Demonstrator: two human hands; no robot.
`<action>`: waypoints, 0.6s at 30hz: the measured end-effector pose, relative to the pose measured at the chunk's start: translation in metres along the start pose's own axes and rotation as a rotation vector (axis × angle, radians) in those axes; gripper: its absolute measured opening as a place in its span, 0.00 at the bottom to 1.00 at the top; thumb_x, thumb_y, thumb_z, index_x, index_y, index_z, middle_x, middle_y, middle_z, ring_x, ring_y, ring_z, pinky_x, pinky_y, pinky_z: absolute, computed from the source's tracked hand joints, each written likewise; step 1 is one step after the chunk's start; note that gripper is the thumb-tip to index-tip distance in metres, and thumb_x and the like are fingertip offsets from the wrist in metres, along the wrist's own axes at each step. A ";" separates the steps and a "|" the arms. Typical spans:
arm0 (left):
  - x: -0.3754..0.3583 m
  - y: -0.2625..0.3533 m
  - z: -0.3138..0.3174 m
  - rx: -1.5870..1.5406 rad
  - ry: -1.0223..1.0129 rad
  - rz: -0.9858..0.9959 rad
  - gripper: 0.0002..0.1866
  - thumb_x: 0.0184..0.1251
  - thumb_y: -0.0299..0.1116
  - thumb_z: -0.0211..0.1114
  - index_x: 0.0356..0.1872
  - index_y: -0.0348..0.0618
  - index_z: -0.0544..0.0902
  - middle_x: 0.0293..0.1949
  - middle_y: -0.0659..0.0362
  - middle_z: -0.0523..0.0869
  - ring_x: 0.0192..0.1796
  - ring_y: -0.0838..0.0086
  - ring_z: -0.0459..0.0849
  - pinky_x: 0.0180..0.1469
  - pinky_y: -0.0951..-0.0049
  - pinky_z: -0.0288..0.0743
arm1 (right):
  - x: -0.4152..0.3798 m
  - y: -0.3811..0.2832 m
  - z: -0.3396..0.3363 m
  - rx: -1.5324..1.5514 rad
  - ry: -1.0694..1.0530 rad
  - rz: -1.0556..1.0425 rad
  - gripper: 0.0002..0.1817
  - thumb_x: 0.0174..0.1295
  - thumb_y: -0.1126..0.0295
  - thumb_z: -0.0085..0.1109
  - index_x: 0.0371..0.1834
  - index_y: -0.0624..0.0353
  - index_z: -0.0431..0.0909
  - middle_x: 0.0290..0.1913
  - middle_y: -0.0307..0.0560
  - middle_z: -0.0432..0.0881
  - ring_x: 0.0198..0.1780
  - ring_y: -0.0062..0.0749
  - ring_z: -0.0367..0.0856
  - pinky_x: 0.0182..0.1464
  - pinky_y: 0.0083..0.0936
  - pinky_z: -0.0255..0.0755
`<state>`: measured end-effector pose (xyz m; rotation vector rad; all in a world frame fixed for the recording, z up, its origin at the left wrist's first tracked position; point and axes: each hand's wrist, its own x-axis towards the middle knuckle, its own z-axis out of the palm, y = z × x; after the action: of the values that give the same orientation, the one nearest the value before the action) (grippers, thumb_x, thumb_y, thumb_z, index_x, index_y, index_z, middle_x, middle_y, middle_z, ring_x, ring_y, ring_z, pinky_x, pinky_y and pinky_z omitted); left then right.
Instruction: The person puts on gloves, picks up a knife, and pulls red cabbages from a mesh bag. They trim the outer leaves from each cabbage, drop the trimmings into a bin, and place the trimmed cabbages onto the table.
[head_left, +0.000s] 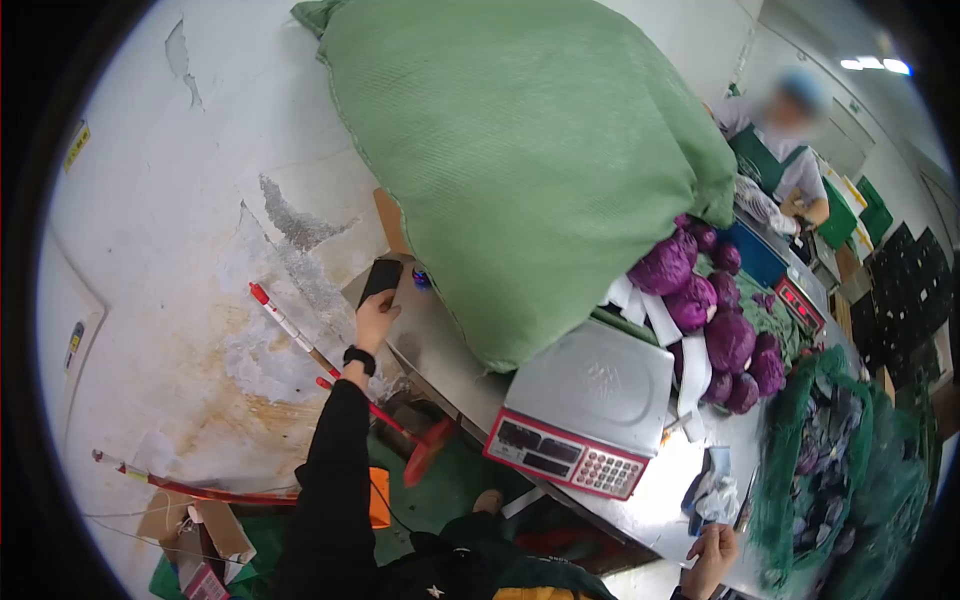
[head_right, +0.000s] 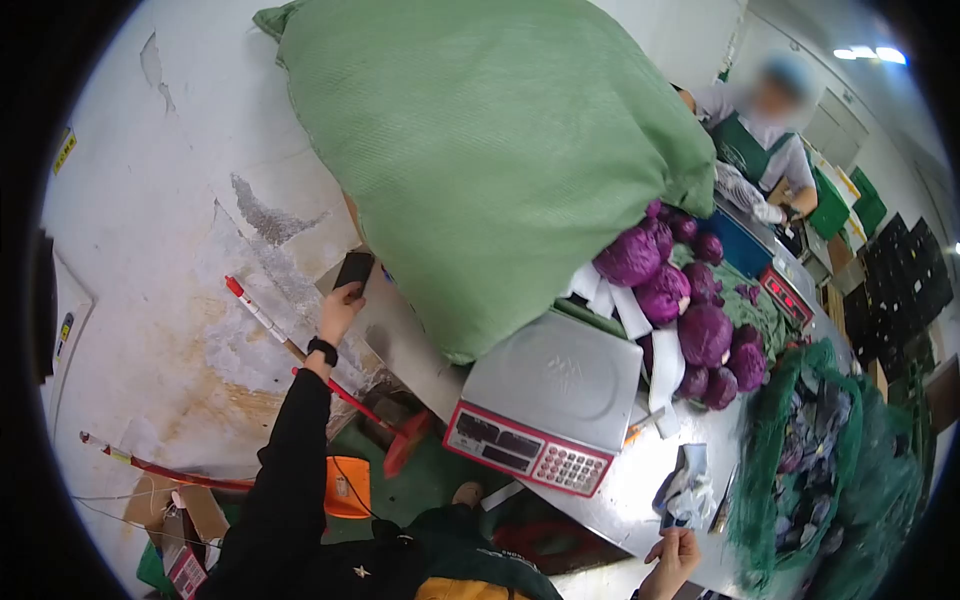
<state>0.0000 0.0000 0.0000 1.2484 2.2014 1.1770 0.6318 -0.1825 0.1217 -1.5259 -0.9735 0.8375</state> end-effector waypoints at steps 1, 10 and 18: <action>-0.001 0.001 0.019 -0.021 0.078 0.039 0.23 0.50 0.29 0.69 0.52 0.43 0.81 0.50 0.46 0.81 0.51 0.60 0.81 0.57 0.63 0.71 | 0.000 -0.008 -0.005 -0.065 -0.023 0.012 0.08 0.65 0.73 0.53 0.30 0.64 0.76 0.18 0.37 0.71 0.18 0.18 0.66 0.20 0.17 0.60; 0.086 -0.064 0.020 0.401 0.322 -0.147 0.39 0.44 0.44 0.71 0.64 0.65 0.71 0.64 0.45 0.69 0.65 0.50 0.66 0.65 0.52 0.61 | 0.010 -0.034 0.079 -0.284 -0.116 0.068 0.10 0.64 0.73 0.55 0.25 0.64 0.75 0.16 0.36 0.70 0.17 0.16 0.65 0.19 0.16 0.57; 0.126 -0.053 0.032 0.535 0.139 -0.326 0.39 0.49 0.52 0.68 0.67 0.71 0.66 0.65 0.48 0.68 0.67 0.55 0.64 0.65 0.50 0.57 | 0.015 -0.022 0.101 -0.320 -0.164 0.174 0.09 0.65 0.72 0.56 0.29 0.65 0.78 0.15 0.36 0.70 0.17 0.16 0.65 0.20 0.15 0.57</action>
<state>-0.0774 0.1057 -0.0500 0.9391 2.8055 0.5801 0.5439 -0.1255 0.1270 -1.8580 -1.1478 0.9772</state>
